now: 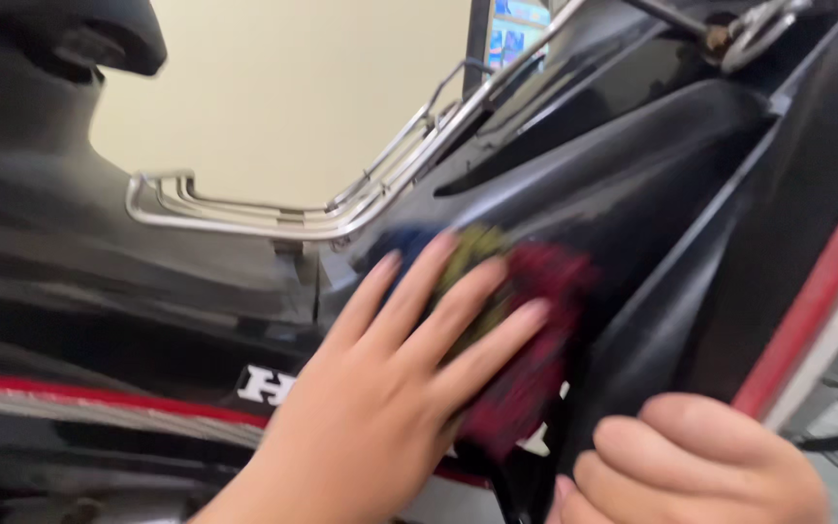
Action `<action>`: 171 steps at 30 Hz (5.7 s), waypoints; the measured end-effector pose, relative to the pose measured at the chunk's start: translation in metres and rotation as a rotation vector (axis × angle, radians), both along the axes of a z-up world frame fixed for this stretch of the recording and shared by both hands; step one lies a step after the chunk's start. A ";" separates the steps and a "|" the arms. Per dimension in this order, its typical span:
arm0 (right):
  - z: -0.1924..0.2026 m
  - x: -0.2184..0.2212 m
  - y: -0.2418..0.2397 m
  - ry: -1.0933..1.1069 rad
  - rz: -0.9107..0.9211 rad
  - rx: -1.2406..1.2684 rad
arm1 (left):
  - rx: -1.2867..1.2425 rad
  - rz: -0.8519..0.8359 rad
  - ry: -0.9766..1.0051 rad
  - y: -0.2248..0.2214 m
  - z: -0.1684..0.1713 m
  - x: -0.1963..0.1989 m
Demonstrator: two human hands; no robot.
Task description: The person uses a multi-colored cloth to wipe the side panel and rear fender of a black Honda motorcycle. The hands move along the bodywork, cleaning the surface around the red and silver decorative stripes and the chrome luggage rack.
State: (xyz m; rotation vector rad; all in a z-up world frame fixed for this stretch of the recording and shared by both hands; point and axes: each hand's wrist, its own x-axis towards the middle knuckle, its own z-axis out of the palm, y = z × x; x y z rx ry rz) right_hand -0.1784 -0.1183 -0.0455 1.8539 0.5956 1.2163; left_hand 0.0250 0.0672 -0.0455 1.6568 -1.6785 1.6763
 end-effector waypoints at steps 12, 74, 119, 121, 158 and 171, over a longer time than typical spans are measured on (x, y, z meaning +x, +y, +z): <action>-0.006 0.000 -0.014 -0.023 -0.092 0.083 | -0.219 -0.057 0.080 -0.108 0.067 -0.037; 0.113 -0.024 0.043 0.144 -0.164 -0.056 | -0.004 -0.260 -0.015 -0.055 0.062 0.010; 0.110 -0.023 0.023 0.121 -0.091 -0.060 | -0.121 -0.070 0.062 -0.084 0.071 -0.015; 0.110 -0.026 0.023 0.126 -0.079 -0.056 | -0.148 -0.085 0.072 -0.118 0.092 -0.034; 0.112 -0.029 0.023 0.174 -0.043 0.008 | -0.211 -0.208 0.132 -0.128 0.096 -0.048; 0.112 -0.026 0.023 0.170 -0.038 0.007 | -0.150 -0.140 0.072 -0.104 0.093 -0.032</action>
